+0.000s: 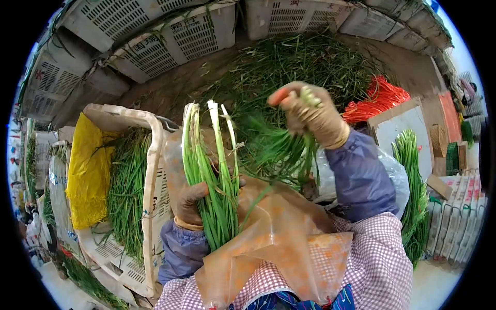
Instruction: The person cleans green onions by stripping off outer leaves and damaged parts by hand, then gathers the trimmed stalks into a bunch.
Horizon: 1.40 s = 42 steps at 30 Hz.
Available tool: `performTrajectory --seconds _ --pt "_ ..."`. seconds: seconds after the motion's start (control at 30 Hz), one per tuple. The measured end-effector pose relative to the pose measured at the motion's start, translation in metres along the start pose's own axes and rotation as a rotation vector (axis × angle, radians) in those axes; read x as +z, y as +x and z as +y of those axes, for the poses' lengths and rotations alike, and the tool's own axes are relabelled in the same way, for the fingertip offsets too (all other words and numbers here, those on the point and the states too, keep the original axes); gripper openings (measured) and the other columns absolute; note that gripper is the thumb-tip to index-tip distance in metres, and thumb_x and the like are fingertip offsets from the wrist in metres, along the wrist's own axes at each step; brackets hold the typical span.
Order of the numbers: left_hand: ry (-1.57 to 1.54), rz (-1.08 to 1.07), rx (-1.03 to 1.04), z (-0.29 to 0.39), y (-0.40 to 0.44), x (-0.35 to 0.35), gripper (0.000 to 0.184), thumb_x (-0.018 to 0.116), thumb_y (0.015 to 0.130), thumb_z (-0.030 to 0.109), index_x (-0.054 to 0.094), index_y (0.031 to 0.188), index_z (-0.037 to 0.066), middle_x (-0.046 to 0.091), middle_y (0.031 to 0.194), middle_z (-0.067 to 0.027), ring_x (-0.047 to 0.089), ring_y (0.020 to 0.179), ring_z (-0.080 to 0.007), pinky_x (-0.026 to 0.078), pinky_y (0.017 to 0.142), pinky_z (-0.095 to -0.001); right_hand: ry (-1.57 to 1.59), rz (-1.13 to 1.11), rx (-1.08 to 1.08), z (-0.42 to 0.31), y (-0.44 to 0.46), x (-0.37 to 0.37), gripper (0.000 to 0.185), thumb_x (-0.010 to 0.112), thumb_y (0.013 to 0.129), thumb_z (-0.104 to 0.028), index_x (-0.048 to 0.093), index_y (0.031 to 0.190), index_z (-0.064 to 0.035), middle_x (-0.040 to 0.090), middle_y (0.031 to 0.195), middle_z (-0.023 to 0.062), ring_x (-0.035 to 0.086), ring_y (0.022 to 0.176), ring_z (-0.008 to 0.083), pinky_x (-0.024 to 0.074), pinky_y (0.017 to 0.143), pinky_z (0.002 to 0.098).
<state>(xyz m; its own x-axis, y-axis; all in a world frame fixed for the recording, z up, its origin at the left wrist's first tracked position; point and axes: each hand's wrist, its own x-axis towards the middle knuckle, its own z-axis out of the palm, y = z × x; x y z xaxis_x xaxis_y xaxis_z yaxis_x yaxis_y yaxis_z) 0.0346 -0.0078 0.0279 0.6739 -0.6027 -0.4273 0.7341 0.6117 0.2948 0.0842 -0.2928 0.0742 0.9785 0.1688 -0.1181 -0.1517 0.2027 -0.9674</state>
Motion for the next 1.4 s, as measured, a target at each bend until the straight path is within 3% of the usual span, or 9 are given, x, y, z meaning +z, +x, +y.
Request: performTrajectory --seconds 0.17,0.33,0.47,0.57,0.67,0.93,1.27,1.33,1.4 --pt "0.029 -0.085 0.024 0.000 0.000 0.013 0.058 0.067 0.070 0.017 0.045 0.119 -0.004 0.057 0.104 -0.0246 0.059 0.094 -0.0368 0.056 0.072 -0.0419 0.074 -0.045 0.215 0.009 0.021 0.051 0.036 0.064 0.085 -0.017 0.056 0.116 -0.0012 0.045 0.056 -0.0061 0.034 0.042 0.0018 0.0243 0.037 0.0194" --pt "0.142 -0.136 0.081 0.005 0.000 0.004 0.059 0.067 0.070 0.020 0.045 0.120 -0.005 0.057 0.104 -0.0265 0.060 0.095 -0.0417 0.055 0.077 -0.0473 -0.011 -0.157 0.213 0.022 0.025 0.036 0.016 0.069 0.080 -0.020 0.063 0.079 -0.0049 0.059 0.065 0.0010 0.043 0.045 0.0054 0.0335 0.038 0.0214" --pt "-0.022 -0.139 0.000 0.001 0.000 -0.009 0.060 0.066 0.071 0.018 0.043 0.122 -0.005 0.057 0.104 -0.0264 0.059 0.096 -0.0433 0.054 0.080 -0.0495 -0.420 0.345 -0.196 0.049 0.044 -0.026 0.008 0.064 0.083 -0.012 0.064 0.085 -0.0036 0.061 0.070 -0.0006 0.050 0.054 0.0051 0.0417 0.048 0.0205" --pt "-0.036 -0.169 0.017 0.000 0.004 -0.008 0.060 0.065 0.072 0.016 0.042 0.123 -0.004 0.057 0.105 -0.0266 0.059 0.096 -0.0433 0.054 0.080 -0.0500 -0.625 0.541 -0.071 0.054 0.046 -0.045 0.012 0.064 0.083 -0.012 0.065 0.092 -0.0041 0.060 0.072 -0.0023 0.052 0.063 0.0045 0.0431 0.057 0.0196" --pt "-0.067 -0.130 0.017 -0.004 0.004 -0.001 0.059 0.065 0.071 0.014 0.043 0.123 -0.002 0.057 0.104 -0.0267 0.059 0.096 -0.0428 0.055 0.079 -0.0484 -0.330 0.307 -0.069 0.032 0.025 -0.008 0.022 0.068 0.081 -0.018 0.066 0.098 -0.0033 0.063 0.080 0.0013 0.056 0.075 0.0071 0.0463 0.070 0.0201" --pt "0.080 -0.068 0.062 -0.007 0.004 0.013 0.054 0.068 0.069 0.012 0.047 0.117 -0.001 0.057 0.103 -0.0273 0.061 0.094 -0.0366 0.056 0.075 -0.0443 0.167 -0.086 0.260 0.018 0.021 0.053 0.014 0.065 0.083 -0.018 0.063 0.086 -0.0038 0.042 0.052 -0.0045 0.034 0.040 0.0043 0.0248 0.037 0.0211" --pt "-0.017 -0.042 0.070 -0.002 0.001 0.006 0.051 0.066 0.069 0.009 0.049 0.116 -0.002 0.059 0.103 -0.0238 0.061 0.094 -0.0349 0.055 0.077 -0.0451 -0.314 0.986 -0.251 0.023 0.032 -0.151 0.013 0.064 0.083 -0.023 0.065 0.078 -0.0106 0.051 0.061 -0.0017 0.047 0.049 0.0080 0.0390 0.041 0.0226" --pt "0.006 -0.079 0.050 0.000 -0.001 0.007 0.049 0.066 0.069 0.009 0.049 0.114 -0.002 0.060 0.100 -0.0228 0.062 0.091 -0.0332 0.056 0.075 -0.0443 -0.462 1.083 -0.296 0.018 0.023 -0.156 0.012 0.062 0.084 -0.022 0.064 0.083 -0.0099 0.053 0.063 -0.0007 0.048 0.051 0.0076 0.0400 0.043 0.0225" --pt "0.055 -0.060 0.071 -0.005 0.003 0.009 0.055 0.067 0.069 0.013 0.047 0.118 -0.003 0.059 0.104 -0.0215 0.060 0.095 -0.0350 0.055 0.078 -0.0458 -0.494 0.714 -0.410 0.008 0.017 -0.104 0.013 0.062 0.085 -0.022 0.063 0.087 -0.0087 0.056 0.067 0.0005 0.050 0.054 0.0081 0.0437 0.047 0.0234"
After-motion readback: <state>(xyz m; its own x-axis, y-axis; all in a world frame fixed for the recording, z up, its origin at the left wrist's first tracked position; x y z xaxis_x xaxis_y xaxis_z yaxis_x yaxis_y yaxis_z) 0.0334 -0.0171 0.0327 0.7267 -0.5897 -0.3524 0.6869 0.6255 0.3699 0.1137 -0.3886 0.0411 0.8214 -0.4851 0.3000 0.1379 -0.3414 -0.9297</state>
